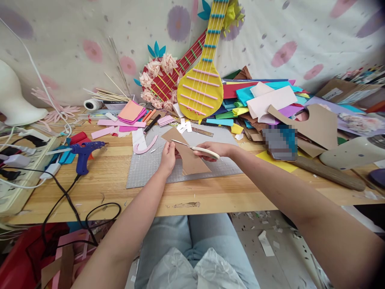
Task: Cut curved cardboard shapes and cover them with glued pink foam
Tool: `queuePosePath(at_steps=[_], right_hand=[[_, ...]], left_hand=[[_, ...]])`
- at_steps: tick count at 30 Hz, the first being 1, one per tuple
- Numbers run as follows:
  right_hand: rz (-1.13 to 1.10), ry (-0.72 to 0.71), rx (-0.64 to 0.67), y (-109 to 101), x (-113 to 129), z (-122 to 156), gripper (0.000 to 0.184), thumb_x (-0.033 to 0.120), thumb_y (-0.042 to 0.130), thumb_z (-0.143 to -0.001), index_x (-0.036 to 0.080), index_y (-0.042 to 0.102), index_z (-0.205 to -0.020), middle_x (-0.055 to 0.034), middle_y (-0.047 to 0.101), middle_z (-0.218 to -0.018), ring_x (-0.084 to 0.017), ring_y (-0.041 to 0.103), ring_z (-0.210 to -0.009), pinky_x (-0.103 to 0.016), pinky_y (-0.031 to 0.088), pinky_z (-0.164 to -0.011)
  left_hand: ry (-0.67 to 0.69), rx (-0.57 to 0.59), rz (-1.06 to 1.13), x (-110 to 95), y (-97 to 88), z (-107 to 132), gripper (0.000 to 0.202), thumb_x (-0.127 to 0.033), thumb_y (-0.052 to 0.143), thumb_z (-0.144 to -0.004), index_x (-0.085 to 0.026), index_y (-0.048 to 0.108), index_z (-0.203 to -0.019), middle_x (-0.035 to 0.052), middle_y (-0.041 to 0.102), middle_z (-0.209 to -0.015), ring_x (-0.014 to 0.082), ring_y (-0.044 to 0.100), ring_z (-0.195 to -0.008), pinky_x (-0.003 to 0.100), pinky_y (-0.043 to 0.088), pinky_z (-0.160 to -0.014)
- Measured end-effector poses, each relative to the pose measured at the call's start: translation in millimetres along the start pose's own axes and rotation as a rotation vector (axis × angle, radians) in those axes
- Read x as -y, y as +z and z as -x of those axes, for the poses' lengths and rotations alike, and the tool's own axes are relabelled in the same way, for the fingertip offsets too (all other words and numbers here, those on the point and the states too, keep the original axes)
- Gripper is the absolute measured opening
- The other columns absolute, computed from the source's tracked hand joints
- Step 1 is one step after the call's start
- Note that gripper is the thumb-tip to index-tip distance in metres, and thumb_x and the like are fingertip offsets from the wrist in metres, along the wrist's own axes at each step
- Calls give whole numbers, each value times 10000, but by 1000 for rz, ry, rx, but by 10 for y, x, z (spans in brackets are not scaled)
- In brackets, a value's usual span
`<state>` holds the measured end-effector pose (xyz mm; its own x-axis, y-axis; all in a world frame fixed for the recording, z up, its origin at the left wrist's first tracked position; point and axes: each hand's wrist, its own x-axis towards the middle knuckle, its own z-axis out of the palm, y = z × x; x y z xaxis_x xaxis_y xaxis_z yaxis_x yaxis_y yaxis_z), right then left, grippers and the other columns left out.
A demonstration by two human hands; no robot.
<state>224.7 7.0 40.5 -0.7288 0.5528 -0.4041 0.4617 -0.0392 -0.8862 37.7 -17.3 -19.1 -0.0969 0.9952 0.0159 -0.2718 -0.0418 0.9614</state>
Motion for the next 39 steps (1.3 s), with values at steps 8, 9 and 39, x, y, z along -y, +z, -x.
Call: queuePosePath(at_steps=[8, 9, 39], right_hand=[[46, -38, -27, 9, -40, -28, 450, 596, 556, -751, 162, 441, -714, 82, 390, -435, -36, 342, -328, -171, 268, -313], [34, -42, -26, 13, -44, -32, 448, 598, 546, -758, 163, 442, -722, 85, 384, -431, -37, 338, -329, -171, 267, -317], [61, -49, 97, -226, -92, 335, 426, 578, 493, -809, 154, 458, -783, 52, 396, -545, -56, 371, -457, -198, 306, -436]], left_hand=[[-27, 4, 45, 0, 5, 9, 344, -520, 564, -745, -207, 422, -764, -17, 578, -691, 119, 573, -584, 233, 458, -503], [-33, 19, 44, -1, 11, 17, 344, -518, 567, -742, -206, 426, -770, -18, 580, -696, 121, 577, -593, 232, 454, -504], [136, 684, -1147, -860, -170, -252, 249, -421, 579, -735, -201, 600, -620, -23, 490, -520, 132, 443, -496, 254, 320, -510]])
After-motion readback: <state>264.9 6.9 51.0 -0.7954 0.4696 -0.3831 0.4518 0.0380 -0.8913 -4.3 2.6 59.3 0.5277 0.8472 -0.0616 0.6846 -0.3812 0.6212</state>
